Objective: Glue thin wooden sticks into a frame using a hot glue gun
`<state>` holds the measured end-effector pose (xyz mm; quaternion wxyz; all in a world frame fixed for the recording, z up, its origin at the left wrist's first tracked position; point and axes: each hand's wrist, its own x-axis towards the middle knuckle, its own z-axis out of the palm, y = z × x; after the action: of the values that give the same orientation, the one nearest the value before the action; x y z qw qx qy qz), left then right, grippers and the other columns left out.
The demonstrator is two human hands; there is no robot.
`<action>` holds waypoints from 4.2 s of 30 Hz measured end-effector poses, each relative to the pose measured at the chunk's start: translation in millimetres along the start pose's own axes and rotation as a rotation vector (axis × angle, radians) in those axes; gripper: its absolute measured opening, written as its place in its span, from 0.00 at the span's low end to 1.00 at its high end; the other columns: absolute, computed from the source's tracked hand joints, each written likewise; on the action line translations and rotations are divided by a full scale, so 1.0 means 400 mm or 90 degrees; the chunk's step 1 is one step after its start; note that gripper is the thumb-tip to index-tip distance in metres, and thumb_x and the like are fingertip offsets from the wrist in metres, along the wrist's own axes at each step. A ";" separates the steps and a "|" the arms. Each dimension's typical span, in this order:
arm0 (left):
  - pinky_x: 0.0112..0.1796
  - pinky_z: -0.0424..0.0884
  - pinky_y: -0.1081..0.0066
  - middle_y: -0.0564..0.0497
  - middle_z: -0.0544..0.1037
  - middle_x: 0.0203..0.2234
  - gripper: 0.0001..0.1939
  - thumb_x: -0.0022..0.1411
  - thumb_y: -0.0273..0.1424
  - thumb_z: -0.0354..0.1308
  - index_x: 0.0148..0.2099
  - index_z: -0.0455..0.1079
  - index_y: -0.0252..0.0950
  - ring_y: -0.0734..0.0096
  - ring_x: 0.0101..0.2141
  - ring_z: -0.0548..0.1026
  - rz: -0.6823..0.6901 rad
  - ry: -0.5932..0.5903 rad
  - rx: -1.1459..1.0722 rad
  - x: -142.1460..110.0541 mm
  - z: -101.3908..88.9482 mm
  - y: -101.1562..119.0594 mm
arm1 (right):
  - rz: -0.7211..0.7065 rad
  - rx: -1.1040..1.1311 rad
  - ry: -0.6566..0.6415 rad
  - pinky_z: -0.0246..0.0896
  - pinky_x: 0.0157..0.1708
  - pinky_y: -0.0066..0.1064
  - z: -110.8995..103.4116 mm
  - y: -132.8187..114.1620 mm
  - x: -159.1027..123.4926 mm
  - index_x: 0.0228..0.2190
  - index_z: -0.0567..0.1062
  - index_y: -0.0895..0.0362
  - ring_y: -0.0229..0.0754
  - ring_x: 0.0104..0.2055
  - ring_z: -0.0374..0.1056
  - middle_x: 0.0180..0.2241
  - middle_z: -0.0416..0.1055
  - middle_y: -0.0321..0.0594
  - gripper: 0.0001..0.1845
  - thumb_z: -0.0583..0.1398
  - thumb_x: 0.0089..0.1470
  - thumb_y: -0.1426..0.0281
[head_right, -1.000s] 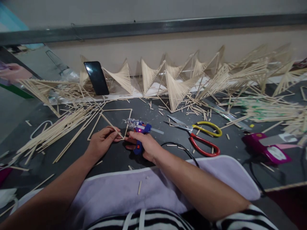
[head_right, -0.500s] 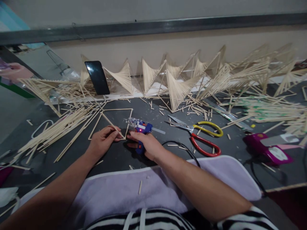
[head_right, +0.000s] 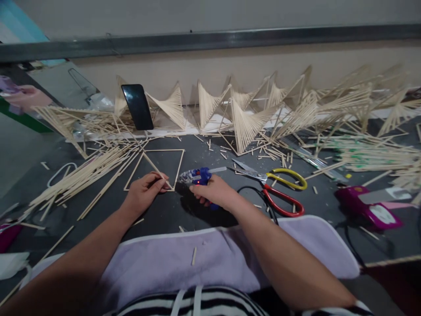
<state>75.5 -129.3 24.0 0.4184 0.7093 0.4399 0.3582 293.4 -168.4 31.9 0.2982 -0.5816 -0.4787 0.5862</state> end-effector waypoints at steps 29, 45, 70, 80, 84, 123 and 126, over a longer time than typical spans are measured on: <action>0.30 0.70 0.77 0.49 0.73 0.34 0.11 0.58 0.35 0.49 0.34 0.69 0.34 0.76 0.29 0.71 0.040 0.008 0.049 0.002 -0.002 -0.014 | -0.158 -0.531 0.052 0.46 0.20 0.24 0.041 0.015 -0.008 0.22 0.71 0.56 0.33 0.20 0.58 0.18 0.66 0.34 0.10 0.54 0.44 0.64; 0.32 0.70 0.76 0.49 0.73 0.33 0.12 0.58 0.35 0.49 0.34 0.68 0.34 0.75 0.29 0.72 0.043 -0.003 0.071 0.003 -0.007 -0.012 | -0.136 -0.440 0.051 0.51 0.22 0.23 0.032 0.006 -0.001 0.26 0.72 0.56 0.34 0.23 0.61 0.20 0.67 0.33 0.09 0.54 0.44 0.67; 0.31 0.72 0.74 0.48 0.73 0.35 0.12 0.58 0.36 0.49 0.34 0.68 0.33 0.76 0.28 0.71 0.025 -0.009 0.018 0.001 -0.005 -0.014 | -0.040 -0.284 -0.036 0.52 0.15 0.21 0.019 -0.013 -0.012 0.22 0.68 0.57 0.30 0.15 0.57 0.15 0.62 0.30 0.05 0.55 0.40 0.68; 0.31 0.73 0.74 0.49 0.73 0.35 0.12 0.57 0.37 0.50 0.34 0.69 0.33 0.76 0.29 0.72 0.009 -0.005 -0.006 0.003 -0.006 -0.010 | -0.011 -0.210 -0.066 0.51 0.15 0.22 -0.029 -0.015 -0.009 0.21 0.68 0.58 0.30 0.15 0.57 0.17 0.65 0.32 0.09 0.58 0.40 0.64; 0.31 0.73 0.74 0.49 0.73 0.35 0.12 0.57 0.36 0.50 0.34 0.68 0.33 0.76 0.28 0.72 0.010 -0.006 -0.016 0.002 -0.007 -0.012 | -0.029 -0.034 -0.029 0.53 0.16 0.22 -0.054 -0.011 -0.002 0.20 0.69 0.60 0.30 0.16 0.59 0.17 0.67 0.33 0.10 0.59 0.41 0.65; 0.32 0.70 0.77 0.49 0.73 0.33 0.09 0.59 0.31 0.48 0.34 0.68 0.34 0.75 0.31 0.72 0.110 0.020 0.071 -0.015 -0.016 -0.026 | 0.069 0.546 -0.252 0.53 0.51 0.42 0.075 0.017 0.018 0.22 0.71 0.62 0.46 0.46 0.66 0.36 0.73 0.47 0.05 0.59 0.45 0.72; 0.34 0.69 0.77 0.49 0.73 0.33 0.09 0.58 0.31 0.48 0.33 0.68 0.34 0.75 0.32 0.72 0.125 0.022 0.089 -0.015 -0.017 -0.022 | 0.076 0.547 -0.251 0.52 0.52 0.41 0.074 0.014 0.017 0.21 0.71 0.62 0.46 0.46 0.66 0.37 0.73 0.47 0.05 0.58 0.45 0.73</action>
<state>64.5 -130.8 17.8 0.3231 0.7702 0.3996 0.3778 264.8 -170.8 20.0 0.3811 -0.3098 -0.2061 0.8463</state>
